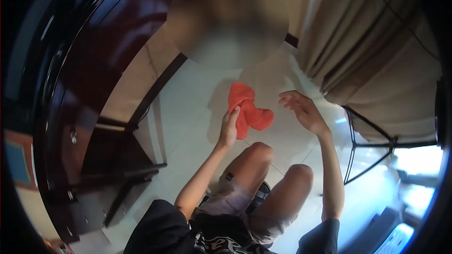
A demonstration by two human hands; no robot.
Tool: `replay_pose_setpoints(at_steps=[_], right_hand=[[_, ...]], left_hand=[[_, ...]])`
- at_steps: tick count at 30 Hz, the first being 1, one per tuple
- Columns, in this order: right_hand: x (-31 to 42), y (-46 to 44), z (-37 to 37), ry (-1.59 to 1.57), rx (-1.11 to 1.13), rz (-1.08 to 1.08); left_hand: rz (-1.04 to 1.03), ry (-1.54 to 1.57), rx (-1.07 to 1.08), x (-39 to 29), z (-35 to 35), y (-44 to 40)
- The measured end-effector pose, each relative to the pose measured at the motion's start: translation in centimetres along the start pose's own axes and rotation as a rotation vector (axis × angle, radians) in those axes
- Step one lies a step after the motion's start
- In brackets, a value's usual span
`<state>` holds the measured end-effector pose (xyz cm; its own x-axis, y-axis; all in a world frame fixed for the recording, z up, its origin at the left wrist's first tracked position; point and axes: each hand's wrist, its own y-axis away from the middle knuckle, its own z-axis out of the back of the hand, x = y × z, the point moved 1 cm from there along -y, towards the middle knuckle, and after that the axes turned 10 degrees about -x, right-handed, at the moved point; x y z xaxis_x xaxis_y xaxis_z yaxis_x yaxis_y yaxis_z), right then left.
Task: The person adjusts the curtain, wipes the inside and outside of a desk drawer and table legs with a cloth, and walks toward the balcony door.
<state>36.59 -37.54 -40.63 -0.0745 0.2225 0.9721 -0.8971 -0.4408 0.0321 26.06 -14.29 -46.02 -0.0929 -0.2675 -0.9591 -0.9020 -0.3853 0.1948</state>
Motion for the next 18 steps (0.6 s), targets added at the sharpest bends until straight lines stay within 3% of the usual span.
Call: replay_pose_setpoints(at_steps=[5, 8, 12, 18], right_hand=[[-0.9, -6.5, -8.6, -0.009, 0.271, 0.135], [-1.4, -9.0, -13.6, -0.033, 0.409, 0.115], [-1.3, -9.3, -18.6, -0.088, 0.511, 0.004], [-1.0, -9.4, -25.7, -0.016, 0.664, 0.076]], left_hand=[[-0.037, -0.073, -0.132, -5.4, 5.9, 1.1], [-0.033, -0.341, -0.137, -9.8, 8.2, 2.6], [-0.082, -0.464, -0.178, -14.5, 9.8, 5.7], [-0.065, -0.308, -0.382, -11.8, 15.2, 11.8]])
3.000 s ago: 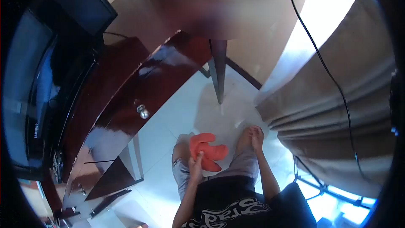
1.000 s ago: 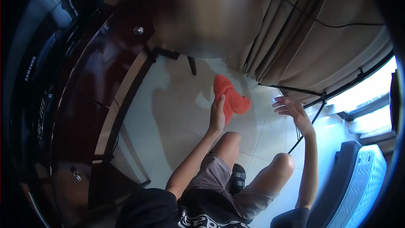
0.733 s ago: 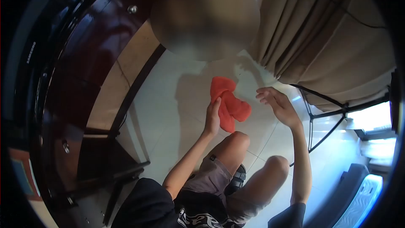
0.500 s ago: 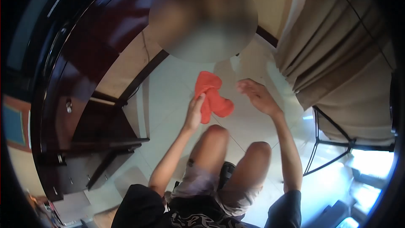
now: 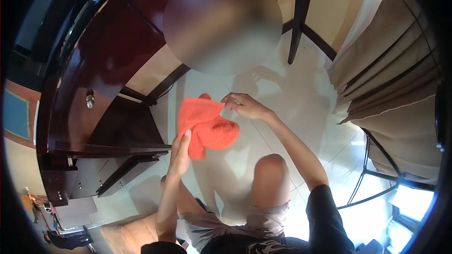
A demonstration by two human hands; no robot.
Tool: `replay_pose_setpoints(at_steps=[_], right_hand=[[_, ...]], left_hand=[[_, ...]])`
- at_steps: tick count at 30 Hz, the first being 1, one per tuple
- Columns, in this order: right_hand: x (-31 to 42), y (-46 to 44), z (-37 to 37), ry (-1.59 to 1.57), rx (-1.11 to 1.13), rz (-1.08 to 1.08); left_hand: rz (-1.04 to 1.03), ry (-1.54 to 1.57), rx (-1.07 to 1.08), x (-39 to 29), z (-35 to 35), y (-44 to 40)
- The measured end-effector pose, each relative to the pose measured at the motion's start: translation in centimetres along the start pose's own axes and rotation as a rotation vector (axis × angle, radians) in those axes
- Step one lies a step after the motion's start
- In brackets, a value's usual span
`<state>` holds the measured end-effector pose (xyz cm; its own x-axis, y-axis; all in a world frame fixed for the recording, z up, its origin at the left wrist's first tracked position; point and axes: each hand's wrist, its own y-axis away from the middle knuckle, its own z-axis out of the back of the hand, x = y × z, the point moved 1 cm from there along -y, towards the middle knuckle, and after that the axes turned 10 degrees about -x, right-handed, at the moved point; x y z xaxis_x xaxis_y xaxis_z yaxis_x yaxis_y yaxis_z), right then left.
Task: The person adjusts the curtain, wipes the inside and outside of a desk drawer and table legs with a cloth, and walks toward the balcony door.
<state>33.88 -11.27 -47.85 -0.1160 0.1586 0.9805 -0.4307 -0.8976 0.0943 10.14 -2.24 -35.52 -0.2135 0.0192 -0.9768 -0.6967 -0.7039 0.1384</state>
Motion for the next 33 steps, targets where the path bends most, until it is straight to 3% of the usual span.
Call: replay_pose_setpoints(at_steps=[8, 11, 14, 18, 21, 23, 25, 27, 30, 33], right_hand=[[-1.2, 3.9, -3.5, 0.405, -0.021, -0.079], [-0.4, 10.0, -3.7, 0.338, 0.004, -0.33], [-0.5, 18.3, -5.7, 0.072, -0.096, -0.572], [1.9, 27.4, -13.1, -0.535, -0.222, -0.634], [4.1, 29.5, -16.5, -0.695, -0.244, -0.723], [4.3, 29.8, -16.8, -0.677, -0.644, -0.518], [6.1, 28.3, -15.3, -0.434, -0.779, -0.578], [7.0, 26.1, -14.7, -0.068, -0.682, -0.488], [10.0, 20.0, -16.8, -0.093, -0.443, -0.163], [15.0, 12.7, -23.0, -0.035, -0.378, 0.001]], left_hand=[[0.07, 0.221, 0.105, 7.9, 7.5, 1.2], [0.054, 0.269, 0.208, 9.2, 9.1, 1.0], [0.02, 0.231, 0.321, 8.9, 10.4, 1.2], [0.017, 0.301, 0.481, 7.4, 11.8, 1.1], [-0.039, 0.334, 0.511, 6.2, 12.6, 1.2], [-0.004, 0.356, 0.519, 5.6, 13.9, 1.7], [0.014, 0.344, 0.467, 5.2, 15.2, 2.4], [0.009, 0.39, 0.444, 5.8, 16.5, 3.0], [0.011, 0.418, 0.404, 7.0, 18.2, 4.0], [-0.063, 0.443, 0.415, 6.6, 19.4, 4.3]])
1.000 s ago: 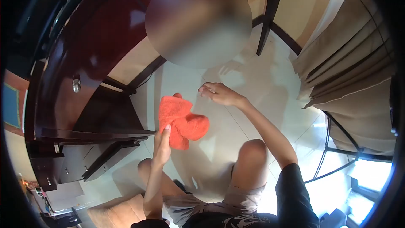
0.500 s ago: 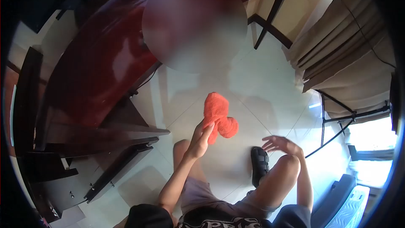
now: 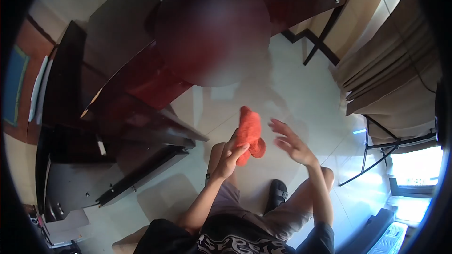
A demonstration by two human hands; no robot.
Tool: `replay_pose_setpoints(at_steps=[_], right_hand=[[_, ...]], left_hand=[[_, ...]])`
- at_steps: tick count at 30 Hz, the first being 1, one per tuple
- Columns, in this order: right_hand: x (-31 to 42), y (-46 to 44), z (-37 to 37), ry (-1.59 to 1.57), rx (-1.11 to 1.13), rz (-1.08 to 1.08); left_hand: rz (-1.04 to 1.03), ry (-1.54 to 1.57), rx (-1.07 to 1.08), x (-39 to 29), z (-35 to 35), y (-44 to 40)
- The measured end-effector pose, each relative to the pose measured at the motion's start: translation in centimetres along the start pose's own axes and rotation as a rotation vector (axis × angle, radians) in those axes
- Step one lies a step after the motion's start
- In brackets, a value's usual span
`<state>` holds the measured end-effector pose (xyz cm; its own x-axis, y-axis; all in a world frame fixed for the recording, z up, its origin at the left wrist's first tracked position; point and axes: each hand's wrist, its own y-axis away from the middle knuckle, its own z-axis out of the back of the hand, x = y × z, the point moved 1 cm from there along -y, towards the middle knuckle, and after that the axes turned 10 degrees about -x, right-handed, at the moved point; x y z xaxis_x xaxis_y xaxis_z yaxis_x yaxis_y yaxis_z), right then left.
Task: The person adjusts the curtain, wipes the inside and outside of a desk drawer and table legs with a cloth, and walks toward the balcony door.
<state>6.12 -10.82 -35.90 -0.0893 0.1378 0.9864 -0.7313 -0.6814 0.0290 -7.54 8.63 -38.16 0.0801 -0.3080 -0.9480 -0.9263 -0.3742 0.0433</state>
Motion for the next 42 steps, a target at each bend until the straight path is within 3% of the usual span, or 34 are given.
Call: replay_pose_setpoints(at_steps=[1, 4, 7, 10, 13, 16, 17, 22, 28, 32, 37, 42], right_hand=[[0.2, -0.7, -2.5, 0.003, 0.008, 0.099], [0.9, -2.3, -6.9, -0.172, 0.274, -0.066], [0.6, -3.6, -9.4, -0.202, 0.345, -0.108], [3.3, -4.1, -10.7, -0.27, 0.293, -0.111], [3.0, -5.4, -11.2, -0.278, 0.301, -0.035], [4.3, -6.4, -12.0, -0.219, 0.326, -0.017], [5.5, -6.6, -12.5, -0.189, 0.325, 0.057], [6.5, -7.3, -14.7, -0.197, 0.436, 0.075], [5.3, -6.4, -15.9, -0.139, 0.563, 0.005], [2.8, -5.1, -16.8, -0.363, 0.481, -0.021], [-0.4, -4.2, -16.2, -0.352, 0.367, -0.076], [-3.2, -2.3, -13.2, -0.197, 0.318, -0.058]], left_hand=[[-0.011, -0.055, 0.032, -1.4, 0.2, 0.2], [-0.121, -0.304, 0.066, -3.7, 2.4, 0.7], [-0.225, -0.316, 0.021, -6.2, 5.2, 2.2], [-0.374, -0.655, -0.131, -7.7, 8.3, 4.8], [-0.207, -0.394, -0.239, -7.4, 10.5, 7.1], [0.132, 0.879, -0.249, -7.1, 9.6, 8.8], [0.365, 1.176, -0.275, -5.1, 10.7, 10.0], [0.124, 0.821, -0.179, 0.3, 8.9, 12.6], [0.034, 0.539, -0.276, -2.5, 11.1, 14.3], [-0.126, 0.395, -0.417, -5.8, 13.8, 14.2], [-0.339, 0.325, -0.537, -7.4, 15.1, 7.6], [-0.399, 0.332, -0.556, -5.2, 15.9, 0.9]])
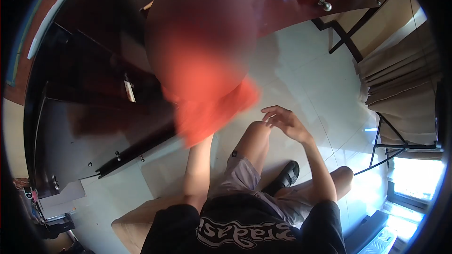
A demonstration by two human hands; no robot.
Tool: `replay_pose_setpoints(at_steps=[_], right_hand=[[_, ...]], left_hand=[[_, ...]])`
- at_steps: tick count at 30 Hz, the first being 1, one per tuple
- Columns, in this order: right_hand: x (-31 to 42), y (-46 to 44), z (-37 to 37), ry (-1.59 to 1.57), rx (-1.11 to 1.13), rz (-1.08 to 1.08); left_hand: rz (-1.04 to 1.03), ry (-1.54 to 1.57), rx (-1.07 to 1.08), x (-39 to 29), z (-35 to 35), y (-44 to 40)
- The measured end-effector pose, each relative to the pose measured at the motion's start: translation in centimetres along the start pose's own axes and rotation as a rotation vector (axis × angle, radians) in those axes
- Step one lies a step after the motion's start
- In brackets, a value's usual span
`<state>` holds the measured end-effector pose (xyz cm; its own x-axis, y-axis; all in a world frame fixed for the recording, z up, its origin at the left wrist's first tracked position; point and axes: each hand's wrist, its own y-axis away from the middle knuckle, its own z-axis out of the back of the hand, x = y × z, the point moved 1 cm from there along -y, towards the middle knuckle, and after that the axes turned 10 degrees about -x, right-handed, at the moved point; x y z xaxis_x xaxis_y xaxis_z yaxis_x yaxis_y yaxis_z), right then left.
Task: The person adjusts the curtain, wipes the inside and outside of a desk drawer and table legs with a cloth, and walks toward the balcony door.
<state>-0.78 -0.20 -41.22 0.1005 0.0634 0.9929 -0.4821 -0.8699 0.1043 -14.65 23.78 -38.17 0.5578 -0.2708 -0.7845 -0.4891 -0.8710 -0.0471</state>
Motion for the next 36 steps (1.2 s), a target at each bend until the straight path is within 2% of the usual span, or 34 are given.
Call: replay_pose_setpoints(at_steps=[4, 9, 18, 24, 31, 36], right_hand=[[0.4, 1.8, 3.4, 0.144, -0.081, -0.11], [1.6, 1.5, 6.1, 0.201, -0.183, -0.066], [2.4, 2.6, 7.5, 0.175, -0.295, -0.057], [0.5, 5.0, 8.4, 0.151, -0.375, -0.102], [-1.1, 7.1, 8.9, 0.086, -0.469, -0.147], [-1.9, 7.4, 9.2, 0.078, -0.474, -0.169]], left_hand=[[0.013, 0.022, 0.017, 3.2, 0.4, -1.6], [0.047, 0.041, 0.027, 6.9, 2.3, -2.0], [0.2, 0.007, 0.108, 13.8, 9.9, -3.8], [0.261, -0.048, 0.173, 17.9, 12.6, -4.0], [0.293, -0.165, 0.297, 20.5, 14.0, -3.1], [0.293, -0.305, 0.504, 21.0, 14.8, -2.5]])
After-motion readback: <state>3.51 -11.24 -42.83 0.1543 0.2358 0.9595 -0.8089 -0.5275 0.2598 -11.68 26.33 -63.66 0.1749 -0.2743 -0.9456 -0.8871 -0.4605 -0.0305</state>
